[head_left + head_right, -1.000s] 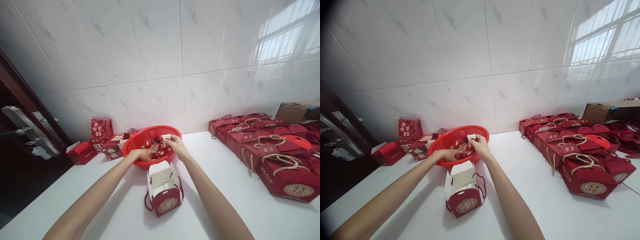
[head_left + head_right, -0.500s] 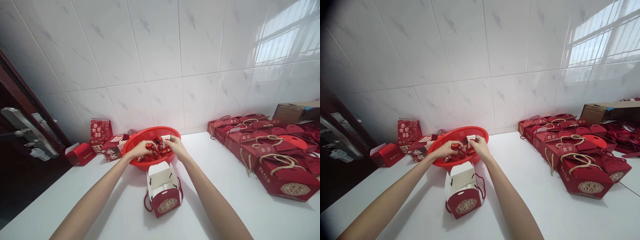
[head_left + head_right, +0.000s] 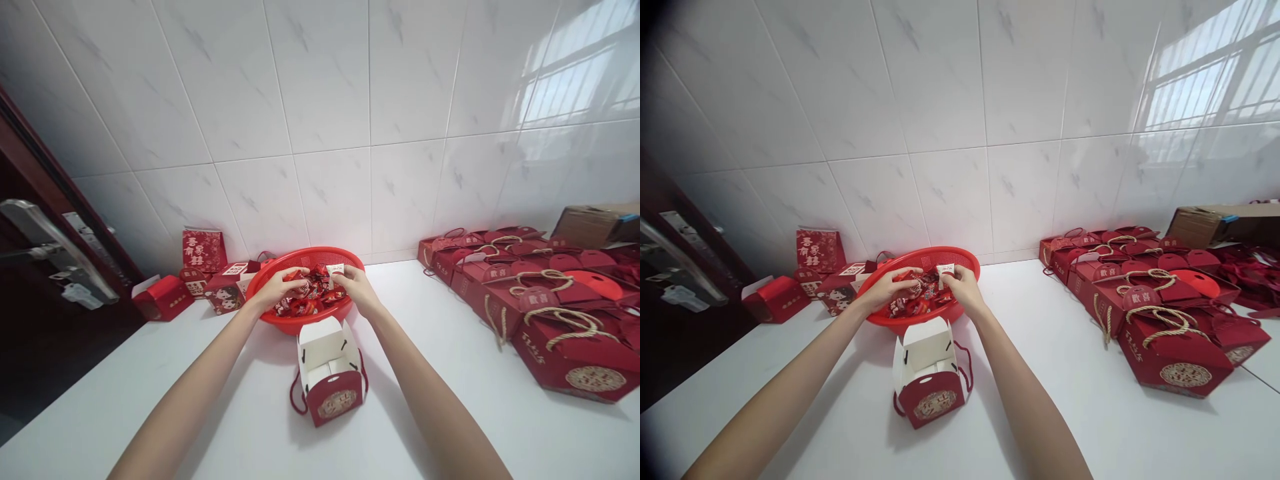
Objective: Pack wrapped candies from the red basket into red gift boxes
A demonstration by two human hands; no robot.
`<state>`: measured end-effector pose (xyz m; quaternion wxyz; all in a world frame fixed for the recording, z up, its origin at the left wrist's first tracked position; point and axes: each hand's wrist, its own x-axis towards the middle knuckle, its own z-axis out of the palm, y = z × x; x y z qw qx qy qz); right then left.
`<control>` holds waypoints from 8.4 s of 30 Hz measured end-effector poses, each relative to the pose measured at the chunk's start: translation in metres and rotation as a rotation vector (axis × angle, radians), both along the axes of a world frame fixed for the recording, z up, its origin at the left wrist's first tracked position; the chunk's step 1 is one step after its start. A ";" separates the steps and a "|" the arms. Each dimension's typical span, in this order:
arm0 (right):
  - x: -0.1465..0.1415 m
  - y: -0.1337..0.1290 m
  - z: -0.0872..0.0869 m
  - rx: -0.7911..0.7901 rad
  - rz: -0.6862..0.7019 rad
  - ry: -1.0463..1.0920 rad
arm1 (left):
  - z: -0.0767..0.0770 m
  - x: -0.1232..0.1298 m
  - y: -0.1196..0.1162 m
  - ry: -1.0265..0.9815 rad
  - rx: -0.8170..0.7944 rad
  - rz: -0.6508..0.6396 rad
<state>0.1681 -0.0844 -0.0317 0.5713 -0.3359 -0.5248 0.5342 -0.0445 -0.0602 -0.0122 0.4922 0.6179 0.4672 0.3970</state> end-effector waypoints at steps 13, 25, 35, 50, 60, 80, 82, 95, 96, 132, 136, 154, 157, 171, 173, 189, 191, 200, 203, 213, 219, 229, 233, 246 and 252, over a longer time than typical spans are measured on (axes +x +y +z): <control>0.000 -0.002 0.002 0.016 0.001 -0.009 | -0.003 -0.004 0.002 -0.025 -0.036 -0.006; 0.001 -0.003 0.003 0.006 0.023 0.008 | 0.001 -0.001 -0.003 0.146 0.027 -0.068; 0.001 -0.001 0.001 -0.005 0.007 0.016 | -0.007 -0.007 0.008 0.168 0.013 -0.019; 0.001 0.000 0.000 0.019 -0.013 0.004 | -0.020 -0.016 0.030 0.516 0.290 0.372; 0.001 0.002 -0.001 -0.001 -0.012 0.034 | -0.010 -0.009 0.034 0.754 0.147 0.227; 0.001 0.001 0.000 -0.005 -0.027 0.035 | -0.013 0.016 0.053 1.126 0.066 -0.011; 0.001 0.001 0.000 0.008 -0.019 0.041 | -0.012 0.010 0.054 1.060 0.092 0.054; 0.003 -0.001 0.003 0.037 -0.006 0.031 | -0.004 0.011 0.053 0.771 0.101 0.238; 0.003 -0.002 0.003 0.037 -0.006 0.025 | -0.004 0.011 0.052 0.783 0.094 0.252; 0.003 -0.002 0.004 0.032 -0.031 0.015 | -0.012 0.032 0.021 0.983 -0.106 -0.323; 0.003 -0.002 0.004 0.012 -0.032 0.022 | -0.010 0.027 0.022 0.897 -0.089 -0.315; 0.002 -0.001 0.005 -0.023 -0.013 0.072 | 0.007 0.025 0.023 0.291 0.170 -0.089; 0.003 -0.001 0.005 -0.014 0.002 0.063 | 0.007 0.025 0.023 0.281 0.159 -0.056; 0.004 0.000 0.004 -0.016 0.011 0.056 | 0.008 0.027 0.021 0.057 -0.022 -0.005; 0.004 0.001 0.004 -0.018 0.012 0.054 | 0.008 0.027 0.021 0.058 -0.014 -0.029; 0.007 0.001 0.003 0.019 0.076 0.067 | 0.011 0.033 0.014 0.041 0.074 -0.240; 0.007 0.001 0.001 0.037 0.096 0.054 | 0.011 0.034 0.013 0.016 0.050 -0.275; 0.008 0.004 -0.001 0.018 0.073 0.093 | -0.007 0.023 0.034 0.180 0.100 0.022; 0.008 0.006 0.001 -0.060 0.025 0.209 | -0.016 0.015 0.044 0.538 0.201 0.118; 0.000 0.008 -0.001 -0.189 0.052 0.518 | -0.017 0.024 0.075 1.247 0.208 -0.228; -0.003 0.013 -0.003 -0.258 -0.002 0.587 | -0.024 0.019 0.082 1.303 0.185 -0.217; -0.005 0.015 -0.004 -0.292 -0.026 0.617 | -0.030 0.021 0.076 1.251 0.188 -0.223; -0.004 0.016 -0.005 -0.282 0.014 0.601 | -0.017 0.016 0.068 1.136 0.214 -0.226; -0.003 0.020 -0.010 -0.239 0.043 0.605 | -0.013 0.026 0.061 1.010 0.256 -0.255; -0.003 0.018 -0.007 -0.243 0.048 0.603 | -0.007 0.024 0.059 0.934 0.219 -0.200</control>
